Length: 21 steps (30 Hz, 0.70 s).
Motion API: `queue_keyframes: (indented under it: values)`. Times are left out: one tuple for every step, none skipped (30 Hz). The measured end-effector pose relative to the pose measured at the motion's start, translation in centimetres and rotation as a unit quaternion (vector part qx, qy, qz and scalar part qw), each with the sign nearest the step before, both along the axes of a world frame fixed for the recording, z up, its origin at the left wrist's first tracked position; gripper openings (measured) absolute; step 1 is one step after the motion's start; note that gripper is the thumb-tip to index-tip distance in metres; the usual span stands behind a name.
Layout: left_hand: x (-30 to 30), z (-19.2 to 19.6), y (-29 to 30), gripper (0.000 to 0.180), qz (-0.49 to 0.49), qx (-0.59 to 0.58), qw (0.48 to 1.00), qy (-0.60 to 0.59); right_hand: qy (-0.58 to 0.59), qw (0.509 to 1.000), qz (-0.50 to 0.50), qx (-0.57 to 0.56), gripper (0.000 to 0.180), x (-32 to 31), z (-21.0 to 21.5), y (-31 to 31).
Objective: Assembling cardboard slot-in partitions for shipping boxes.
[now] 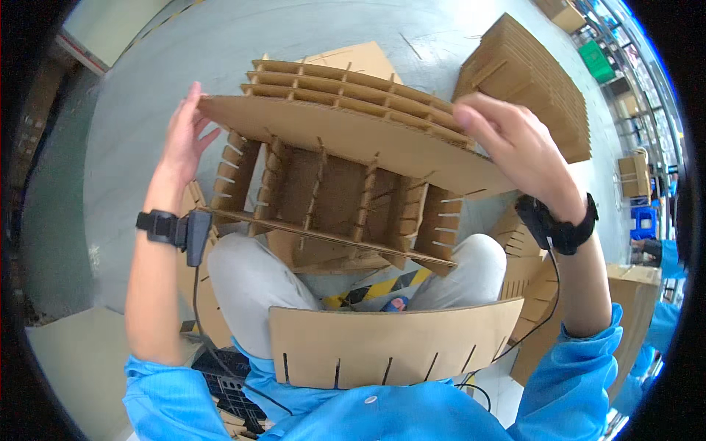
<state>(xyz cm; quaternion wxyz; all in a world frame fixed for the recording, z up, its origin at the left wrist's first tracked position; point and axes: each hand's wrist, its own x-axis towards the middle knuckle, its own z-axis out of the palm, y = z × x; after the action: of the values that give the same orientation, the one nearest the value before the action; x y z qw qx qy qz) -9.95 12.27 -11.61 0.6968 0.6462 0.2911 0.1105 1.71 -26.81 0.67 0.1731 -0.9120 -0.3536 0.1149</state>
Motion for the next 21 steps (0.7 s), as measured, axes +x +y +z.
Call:
queue_keyframes:
  values:
    - [-0.1, 0.1, -0.1, 0.052, -0.001, -0.013, 1.000, -0.015, -0.016, 1.000, -0.010, -0.014, 0.045, -0.6, 0.4, -1.7]
    - [0.0, -0.1, -0.2, 0.046, -0.001, -0.024, 0.999, -0.029, 0.001, 0.999, -0.006, -0.044, 0.037, -1.0, 0.3, -3.1]
    - [0.2, -0.4, -0.3, 0.046, -0.009, -0.029, 0.999, -0.031, -0.001, 0.999, -0.014, -0.048, 0.037, -1.0, 0.0, -4.3]
    - [0.2, -0.4, -0.3, 0.042, -0.006, -0.034, 0.999, -0.039, 0.001, 0.995, 0.009, -0.099, 0.034, -0.9, -0.6, -5.7]
    - [0.3, -0.5, -0.4, 0.039, -0.001, -0.038, 0.998, -0.046, 0.003, 0.988, 0.034, -0.150, 0.030, -1.0, -1.1, -6.6]
    - [0.3, -0.6, -0.3, 0.039, -0.007, -0.039, 0.998, -0.047, 0.017, 0.994, 0.030, -0.103, 0.025, -0.8, -1.6, -7.0]
    - [0.3, -0.8, -0.2, 0.039, 0.004, -0.046, 0.998, -0.050, 0.017, 0.994, 0.027, -0.103, 0.025, -0.8, -1.6, -6.9]
    - [0.2, -1.0, 0.0, 0.038, 0.015, -0.053, 0.997, -0.054, -0.022, 0.995, 0.040, -0.093, 0.025, -0.9, -1.6, -6.6]
    - [0.2, -1.3, 0.3, 0.038, 0.011, -0.053, 0.997, -0.054, -0.061, 0.993, 0.053, -0.084, 0.025, -0.8, -1.6, -6.4]
    - [0.0, -1.3, 0.5, 0.038, 0.003, -0.056, 0.997, -0.057, -0.061, 0.993, 0.051, -0.083, 0.025, -0.6, -1.6, -6.3]
    - [-0.1, -1.4, 0.6, 0.038, -0.005, -0.059, 0.996, -0.061, -0.067, 0.993, 0.054, -0.082, 0.026, -0.4, -1.5, -6.2]
    - [-0.4, -1.4, 0.5, 0.038, -0.007, -0.059, 0.996, -0.062, -0.073, 0.992, 0.057, -0.082, 0.028, -0.2, -1.5, -6.3]
    - [-0.4, -1.4, 0.2, 0.037, 0.011, -0.066, 0.996, -0.056, -0.075, 0.992, 0.055, -0.082, 0.028, 0.1, -1.7, -6.5]
    - [-0.4, -1.4, 0.0, 0.037, 0.028, -0.074, 0.996, -0.050, -0.110, 0.989, 0.067, -0.067, 0.029, 0.3, -2.2, -6.8]
    - [-0.1, -1.4, 0.0, 0.037, 0.026, -0.075, 0.996, -0.051, -0.146, 0.985, 0.079, -0.051, 0.031, 0.5, -2.7, -7.1]
    - [-0.2, -1.3, 0.1, 0.039, 0.007, -0.058, 0.997, -0.046, -0.146, 0.985, 0.078, -0.051, 0.031, 0.6, -3.2, -7.3]
    - [-0.2, -1.1, 0.3, 0.040, -0.012, -0.042, 0.998, -0.040, -0.117, 0.988, 0.060, -0.084, 0.031, 0.7, -3.9, -7.4]
    - [-0.4, -1.5, 0.4, 0.040, -0.013, -0.041, 0.998, -0.039, -0.087, 0.988, 0.043, -0.117, 0.032, 0.8, -4.7, -7.5]
    - [-0.3, -2.1, 0.3, 0.042, -0.024, -0.015, 0.999, -0.017, -0.054, 0.982, 0.042, -0.173, 0.035, 0.9, -5.5, -7.2]
    - [-0.4, -2.3, 0.2, 0.045, -0.035, 0.013, 0.999, 0.005, -0.003, 0.980, 0.027, -0.199, 0.036, 0.8, -5.9, -6.9]
    - [-0.6, -2.4, 0.2, 0.045, -0.035, 0.014, 0.999, 0.006, 0.050, 0.973, 0.012, -0.225, 0.038, 0.6, -6.3, -6.7]
